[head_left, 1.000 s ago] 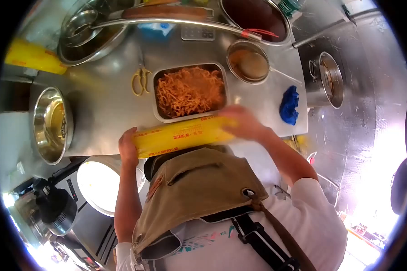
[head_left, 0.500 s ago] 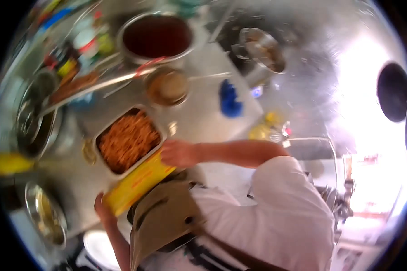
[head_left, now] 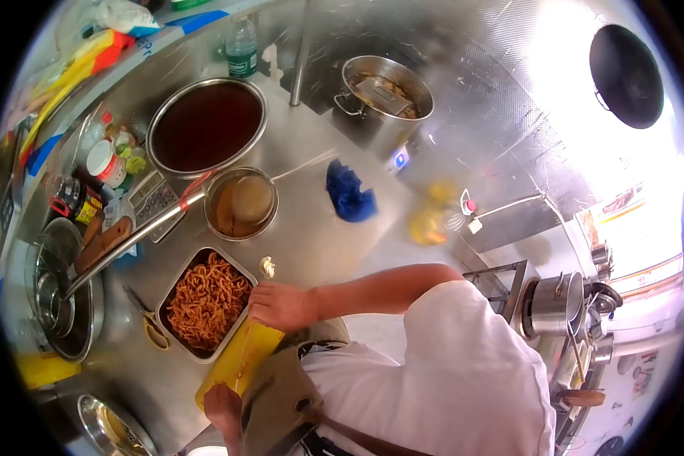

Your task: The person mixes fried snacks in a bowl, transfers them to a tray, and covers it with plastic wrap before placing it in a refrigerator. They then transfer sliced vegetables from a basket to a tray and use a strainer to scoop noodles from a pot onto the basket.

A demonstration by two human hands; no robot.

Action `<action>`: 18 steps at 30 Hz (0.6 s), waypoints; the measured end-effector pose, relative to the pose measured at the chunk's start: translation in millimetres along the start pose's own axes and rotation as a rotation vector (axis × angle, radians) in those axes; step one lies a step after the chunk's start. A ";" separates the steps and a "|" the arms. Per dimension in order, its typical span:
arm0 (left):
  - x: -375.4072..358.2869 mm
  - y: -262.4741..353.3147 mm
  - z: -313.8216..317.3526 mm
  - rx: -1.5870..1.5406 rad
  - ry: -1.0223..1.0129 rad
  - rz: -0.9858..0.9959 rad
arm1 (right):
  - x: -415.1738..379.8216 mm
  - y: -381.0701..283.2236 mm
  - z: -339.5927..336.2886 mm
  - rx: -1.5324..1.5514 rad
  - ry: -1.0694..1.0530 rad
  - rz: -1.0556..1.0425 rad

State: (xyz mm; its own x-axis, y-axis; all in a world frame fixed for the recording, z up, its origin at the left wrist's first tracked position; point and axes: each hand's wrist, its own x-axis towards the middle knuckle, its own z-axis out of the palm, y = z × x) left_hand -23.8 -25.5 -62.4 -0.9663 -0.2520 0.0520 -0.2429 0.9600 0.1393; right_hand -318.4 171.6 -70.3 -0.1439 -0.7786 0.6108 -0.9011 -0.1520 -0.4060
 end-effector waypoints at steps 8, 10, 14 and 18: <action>5.3 -9.1 -18.7 -0.066 -0.021 0.080 | 24.8 -38.5 49.0 0.100 -0.211 0.109; 34.3 4.1 -15.2 -0.088 0.048 0.106 | 23.7 -34.1 46.5 -0.019 -0.026 0.078; 14.5 10.8 -14.4 0.073 -0.044 -0.003 | 32.3 -43.2 17.7 0.016 0.047 0.191; 5.8 9.7 -25.0 0.012 -0.037 -0.006 | 19.3 -42.2 15.4 0.091 0.013 0.273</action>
State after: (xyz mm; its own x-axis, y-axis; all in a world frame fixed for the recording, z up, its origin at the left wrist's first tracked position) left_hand -29.6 -20.6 -36.0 -0.9674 -0.2530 0.0143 -0.2492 0.9600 0.1279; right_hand -276.9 153.6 -51.9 -0.3817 -0.7904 0.4792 -0.7884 0.0077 -0.6152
